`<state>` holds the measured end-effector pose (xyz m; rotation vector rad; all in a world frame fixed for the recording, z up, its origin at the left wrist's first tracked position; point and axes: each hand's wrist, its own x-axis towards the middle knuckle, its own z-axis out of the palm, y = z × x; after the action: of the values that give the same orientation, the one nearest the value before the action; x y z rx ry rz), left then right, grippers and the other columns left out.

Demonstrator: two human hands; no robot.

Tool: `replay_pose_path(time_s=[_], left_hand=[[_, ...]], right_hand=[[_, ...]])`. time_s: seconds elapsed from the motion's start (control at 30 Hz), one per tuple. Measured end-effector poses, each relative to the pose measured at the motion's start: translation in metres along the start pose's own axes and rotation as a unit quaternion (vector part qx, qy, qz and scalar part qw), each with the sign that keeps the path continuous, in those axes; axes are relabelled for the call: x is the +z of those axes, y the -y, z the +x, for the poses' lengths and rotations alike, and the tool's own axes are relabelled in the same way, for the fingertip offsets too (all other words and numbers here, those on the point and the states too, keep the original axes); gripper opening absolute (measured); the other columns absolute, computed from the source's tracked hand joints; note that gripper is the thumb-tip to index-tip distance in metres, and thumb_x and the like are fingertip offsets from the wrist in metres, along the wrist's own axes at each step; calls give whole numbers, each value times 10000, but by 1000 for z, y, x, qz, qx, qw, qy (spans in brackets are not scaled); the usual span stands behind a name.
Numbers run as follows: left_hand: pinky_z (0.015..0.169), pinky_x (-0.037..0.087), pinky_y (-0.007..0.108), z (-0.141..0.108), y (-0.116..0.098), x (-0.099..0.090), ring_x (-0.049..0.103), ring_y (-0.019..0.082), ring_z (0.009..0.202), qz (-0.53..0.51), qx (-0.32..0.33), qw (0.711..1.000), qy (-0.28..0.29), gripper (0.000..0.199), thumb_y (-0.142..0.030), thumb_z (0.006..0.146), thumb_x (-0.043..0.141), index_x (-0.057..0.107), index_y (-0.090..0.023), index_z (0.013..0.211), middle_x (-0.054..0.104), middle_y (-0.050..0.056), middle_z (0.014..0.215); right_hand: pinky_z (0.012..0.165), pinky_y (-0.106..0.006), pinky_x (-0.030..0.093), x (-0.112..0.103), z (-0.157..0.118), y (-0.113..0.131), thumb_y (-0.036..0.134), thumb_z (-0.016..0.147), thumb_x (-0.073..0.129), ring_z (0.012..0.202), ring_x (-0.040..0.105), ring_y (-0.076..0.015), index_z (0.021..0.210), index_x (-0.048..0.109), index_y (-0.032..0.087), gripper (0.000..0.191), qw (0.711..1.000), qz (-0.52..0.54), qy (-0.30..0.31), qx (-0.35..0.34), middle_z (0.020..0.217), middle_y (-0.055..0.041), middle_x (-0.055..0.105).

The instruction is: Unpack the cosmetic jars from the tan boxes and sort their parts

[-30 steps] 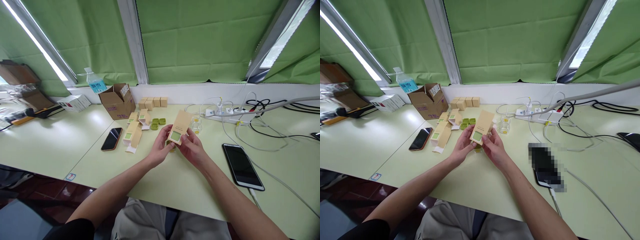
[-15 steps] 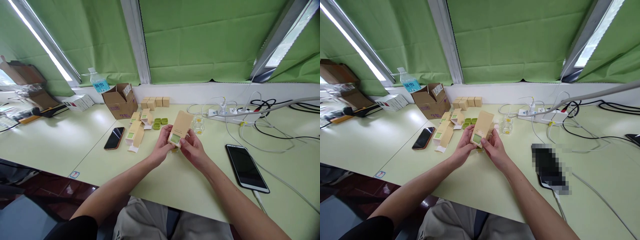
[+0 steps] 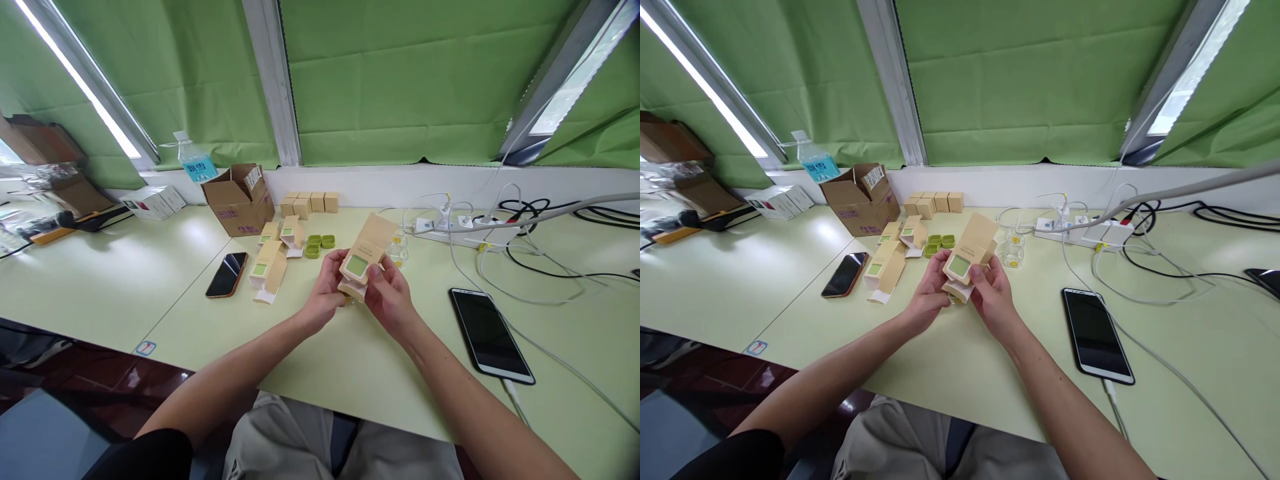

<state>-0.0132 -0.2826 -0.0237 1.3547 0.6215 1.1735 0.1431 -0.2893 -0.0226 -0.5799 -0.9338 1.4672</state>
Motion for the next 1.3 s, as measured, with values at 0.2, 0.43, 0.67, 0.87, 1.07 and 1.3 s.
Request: replay_pose_path(time_s=[0.2, 0.43, 0.67, 0.87, 1.07, 1.3], left_hand=[[1202, 436, 450, -4, -5, 2, 506, 309, 1438, 122, 117, 985, -39, 534, -386, 956, 718, 481, -276, 1421, 553, 117, 1497], [1101, 492, 429, -1, -6, -3, 608, 257, 1183, 231, 160, 954, -105, 388, -404, 1005, 730, 502, -260, 1285, 597, 100, 1262], [1054, 557, 448, -2, -3, -10, 631, 251, 1231, 378, 278, 879, -90, 272, -136, 1033, 550, 559, -257, 1276, 580, 115, 1299], [1081, 512, 536, -10, -9, -4, 599, 328, 1310, 548, 334, 760, -101, 279, -87, 972, 605, 756, -239, 1150, 584, 155, 1401], [1102, 537, 505, -14, 2, 4, 592, 335, 1364, 488, 236, 838, -62, 62, -229, 962, 713, 774, -223, 948, 637, 153, 1362], [948, 540, 382, -5, -8, -3, 695, 235, 1085, 393, 169, 892, -142, 118, -288, 959, 709, 628, -237, 1029, 729, 80, 1140]], right_hand=[[948, -506, 688, -2, 3, 5, 591, 791, 939, 1231, 773, -330, 1198, 630, 294, 591, 999, 29, -27, 20, 1261, -69, 823], [910, -495, 703, -1, 3, 4, 550, 659, 1035, 1105, 820, -338, 1226, 648, 284, 737, 997, 19, -65, 26, 1189, -77, 852], [843, -471, 701, -4, 5, 5, 562, 639, 1034, 1028, 828, -357, 1086, 796, 206, 619, 993, 1, -116, 32, 1181, -122, 854], [802, -435, 696, 0, 3, 8, 571, 628, 1036, 1000, 829, -331, 1117, 780, 214, 658, 992, 6, -127, 21, 1178, -114, 855], [823, -415, 687, 0, 4, 10, 557, 596, 1050, 1035, 819, -314, 1105, 773, 217, 672, 986, -3, -163, 14, 1232, -109, 843], [845, -425, 675, -5, 4, 5, 486, 559, 1064, 972, 815, -292, 1049, 818, 208, 615, 982, -31, -184, 17, 1136, -102, 863]])
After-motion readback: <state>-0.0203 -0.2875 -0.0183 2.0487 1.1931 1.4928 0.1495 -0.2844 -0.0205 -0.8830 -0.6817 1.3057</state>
